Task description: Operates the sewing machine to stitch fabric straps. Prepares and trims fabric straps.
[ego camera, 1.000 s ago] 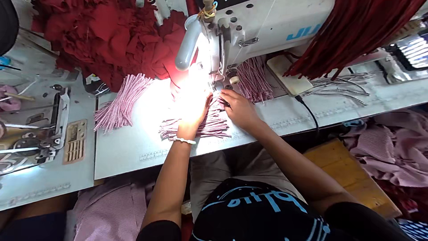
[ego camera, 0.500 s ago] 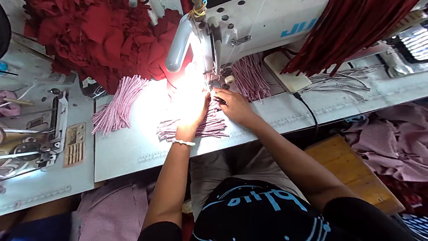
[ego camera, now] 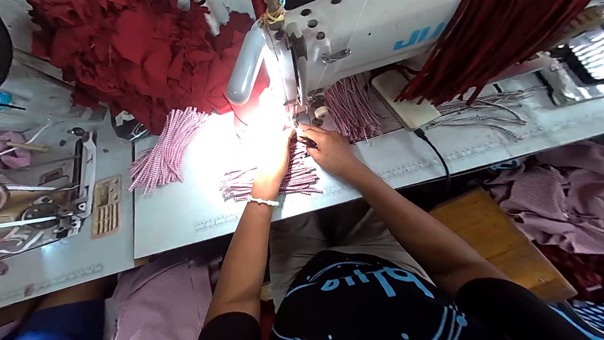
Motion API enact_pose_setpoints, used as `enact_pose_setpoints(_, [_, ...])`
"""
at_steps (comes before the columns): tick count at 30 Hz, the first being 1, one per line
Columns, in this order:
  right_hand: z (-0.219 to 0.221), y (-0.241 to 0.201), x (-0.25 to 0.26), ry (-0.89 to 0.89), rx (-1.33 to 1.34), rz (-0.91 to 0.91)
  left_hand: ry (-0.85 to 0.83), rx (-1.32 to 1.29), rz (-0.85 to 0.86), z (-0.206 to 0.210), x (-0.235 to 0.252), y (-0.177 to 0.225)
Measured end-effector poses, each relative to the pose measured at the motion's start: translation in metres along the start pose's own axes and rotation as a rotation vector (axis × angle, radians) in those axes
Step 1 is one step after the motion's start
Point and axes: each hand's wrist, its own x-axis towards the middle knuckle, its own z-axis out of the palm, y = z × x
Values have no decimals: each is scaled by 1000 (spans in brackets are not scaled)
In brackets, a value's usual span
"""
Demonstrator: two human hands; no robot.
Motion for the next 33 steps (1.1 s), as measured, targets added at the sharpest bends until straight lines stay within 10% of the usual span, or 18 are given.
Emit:
enact_pose_setpoints(8, [-14,9,-9,63,117,-27,11,90,77,11,14,-15])
enact_pose_setpoints(21, [-158,136,-107,944,-397,10,-18,96,72,10,13,-15])
enact_pose_setpoints(33, [-158,152,-86,635,-610,327,-133,201,-34,0,21,-6])
